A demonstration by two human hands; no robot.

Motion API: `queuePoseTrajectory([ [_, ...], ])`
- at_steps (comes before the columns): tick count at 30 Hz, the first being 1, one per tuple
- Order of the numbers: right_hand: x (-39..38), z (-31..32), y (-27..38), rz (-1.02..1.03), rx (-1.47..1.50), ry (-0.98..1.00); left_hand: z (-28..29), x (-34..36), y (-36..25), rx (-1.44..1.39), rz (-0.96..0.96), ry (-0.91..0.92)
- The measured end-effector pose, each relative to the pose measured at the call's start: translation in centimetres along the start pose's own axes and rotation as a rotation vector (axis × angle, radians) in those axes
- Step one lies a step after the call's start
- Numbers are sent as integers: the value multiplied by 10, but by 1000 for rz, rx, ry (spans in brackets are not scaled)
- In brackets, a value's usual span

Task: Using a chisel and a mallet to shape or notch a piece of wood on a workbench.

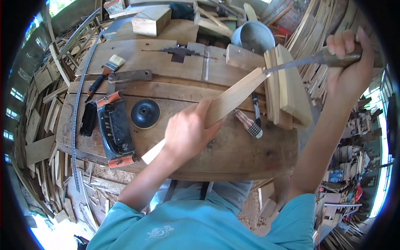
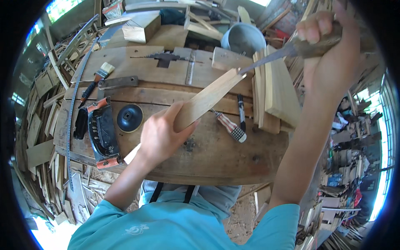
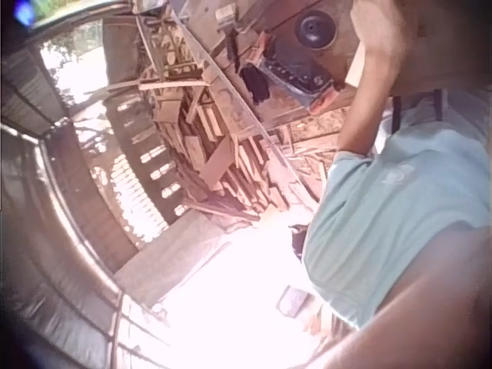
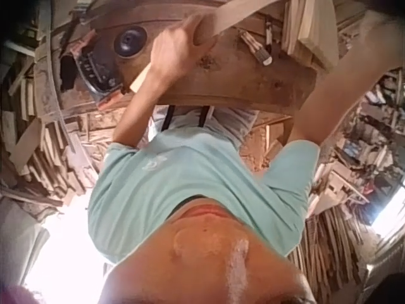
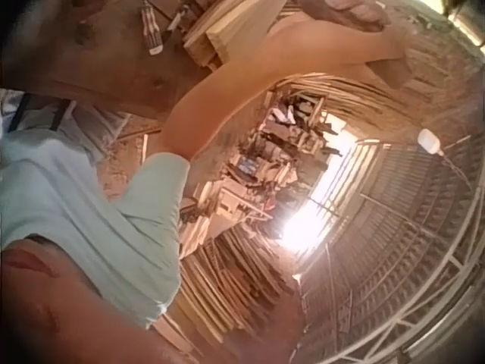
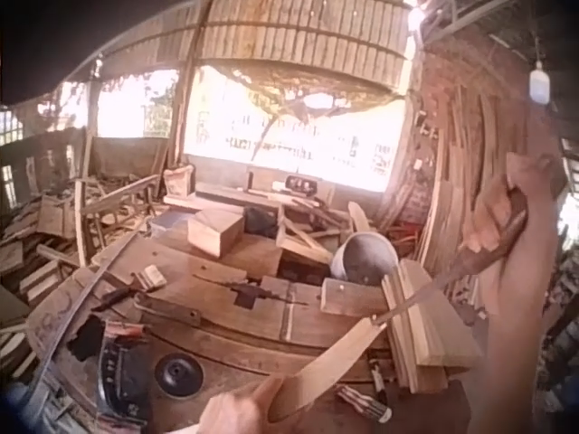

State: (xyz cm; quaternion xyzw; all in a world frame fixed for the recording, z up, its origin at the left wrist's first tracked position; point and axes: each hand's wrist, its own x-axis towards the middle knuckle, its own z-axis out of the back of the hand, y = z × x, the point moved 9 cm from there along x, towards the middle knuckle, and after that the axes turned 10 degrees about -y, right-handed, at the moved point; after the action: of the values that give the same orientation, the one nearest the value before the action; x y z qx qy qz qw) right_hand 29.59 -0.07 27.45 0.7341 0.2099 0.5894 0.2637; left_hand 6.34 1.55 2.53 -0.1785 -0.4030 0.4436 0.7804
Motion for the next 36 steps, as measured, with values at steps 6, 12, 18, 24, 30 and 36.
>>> queuePoseTrajectory([
  [6,-88,26,-83,-197,76,-136,-18,-34,38,102,1,153],
  [12,-121,26,-116,-322,58,-81,-35,-39,51,209,35,232],
  [18,-114,49,-129,-248,96,-215,-33,-35,48,259,16,178],
  [24,-112,45,-119,-198,80,-97,-41,-29,46,303,80,116],
  [30,-125,20,-91,-235,106,2,-48,-18,53,306,131,96],
  [36,-145,36,-61,-115,136,-182,-3,-10,38,375,93,16],
])
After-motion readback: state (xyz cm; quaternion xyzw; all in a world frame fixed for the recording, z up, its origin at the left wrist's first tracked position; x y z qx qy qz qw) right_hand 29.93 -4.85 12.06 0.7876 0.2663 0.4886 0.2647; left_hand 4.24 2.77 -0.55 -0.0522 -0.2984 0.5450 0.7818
